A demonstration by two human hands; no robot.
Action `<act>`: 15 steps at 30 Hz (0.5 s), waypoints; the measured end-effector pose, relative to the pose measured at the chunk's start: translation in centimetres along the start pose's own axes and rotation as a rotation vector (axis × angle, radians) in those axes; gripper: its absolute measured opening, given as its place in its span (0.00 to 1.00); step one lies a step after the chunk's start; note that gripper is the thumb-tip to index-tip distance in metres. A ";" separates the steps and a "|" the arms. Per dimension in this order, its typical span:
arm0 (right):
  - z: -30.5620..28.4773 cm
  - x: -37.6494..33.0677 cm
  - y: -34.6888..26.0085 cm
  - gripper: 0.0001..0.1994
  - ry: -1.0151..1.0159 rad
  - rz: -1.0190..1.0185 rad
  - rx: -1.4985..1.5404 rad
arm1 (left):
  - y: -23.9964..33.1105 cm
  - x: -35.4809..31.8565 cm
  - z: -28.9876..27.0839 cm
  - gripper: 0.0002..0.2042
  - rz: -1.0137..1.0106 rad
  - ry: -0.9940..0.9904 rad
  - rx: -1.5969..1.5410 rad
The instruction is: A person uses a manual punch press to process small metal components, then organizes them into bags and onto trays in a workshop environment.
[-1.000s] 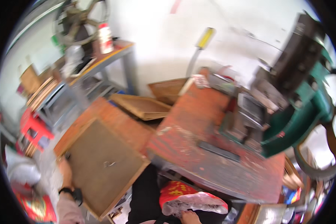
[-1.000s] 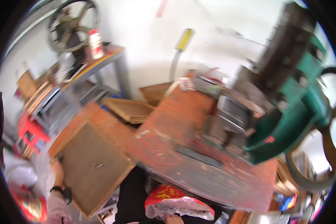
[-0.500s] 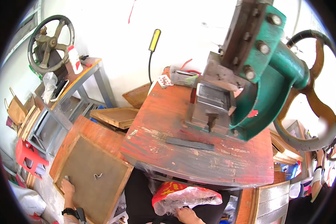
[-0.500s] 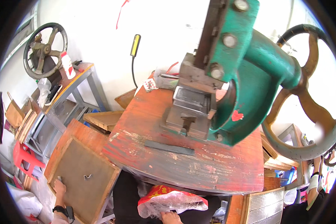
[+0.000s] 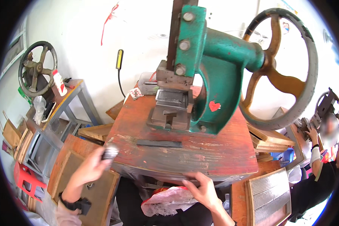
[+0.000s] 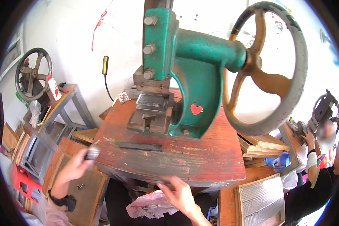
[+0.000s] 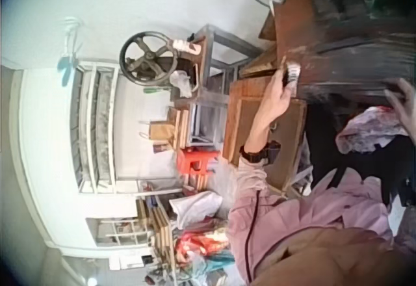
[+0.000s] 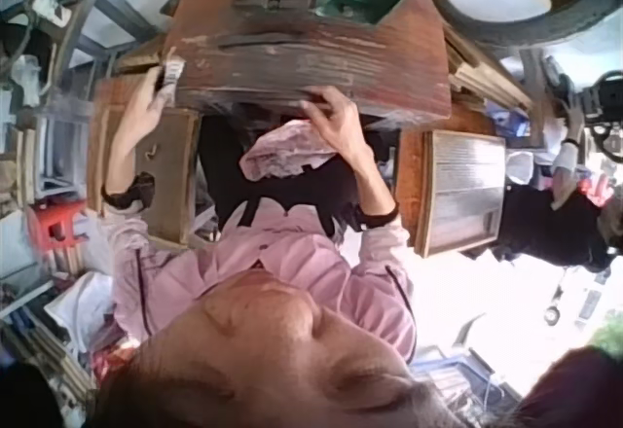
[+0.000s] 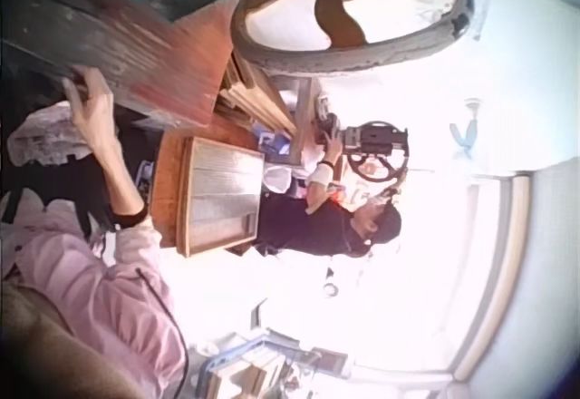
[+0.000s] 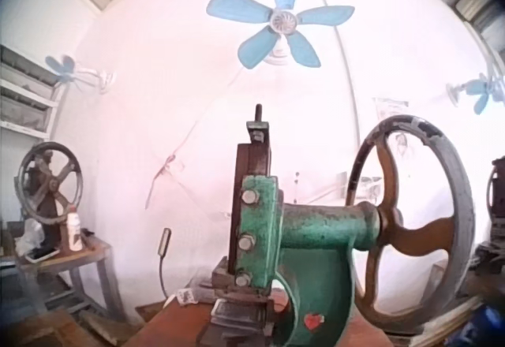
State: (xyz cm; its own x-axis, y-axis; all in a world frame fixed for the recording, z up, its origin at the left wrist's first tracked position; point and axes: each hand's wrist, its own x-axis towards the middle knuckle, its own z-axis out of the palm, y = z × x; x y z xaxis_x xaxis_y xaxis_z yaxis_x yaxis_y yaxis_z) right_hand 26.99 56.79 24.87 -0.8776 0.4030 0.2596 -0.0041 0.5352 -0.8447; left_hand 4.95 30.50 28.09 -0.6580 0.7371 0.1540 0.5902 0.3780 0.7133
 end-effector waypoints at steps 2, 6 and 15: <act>0.6 1.3 -0.9 0.20 0.065 -0.173 -0.121 | 4.1 3.6 3.2 0.14 0.253 -0.066 0.205; 2.4 3.4 -0.3 0.25 0.185 -0.261 -0.166 | 7.4 7.4 9.5 0.16 0.466 -0.266 0.455; 2.5 5.4 3.1 0.20 0.190 -0.003 0.690 | 8.4 9.7 11.5 0.20 0.346 -0.402 0.437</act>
State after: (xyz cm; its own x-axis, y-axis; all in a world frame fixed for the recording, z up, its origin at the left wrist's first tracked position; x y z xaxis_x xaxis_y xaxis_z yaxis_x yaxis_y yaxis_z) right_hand 21.04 58.79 22.43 -0.7790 0.5581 0.2858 -0.3635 -0.0305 -0.9311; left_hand 8.90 47.27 27.69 -0.2233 0.9748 -0.0029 0.9252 0.2128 0.3142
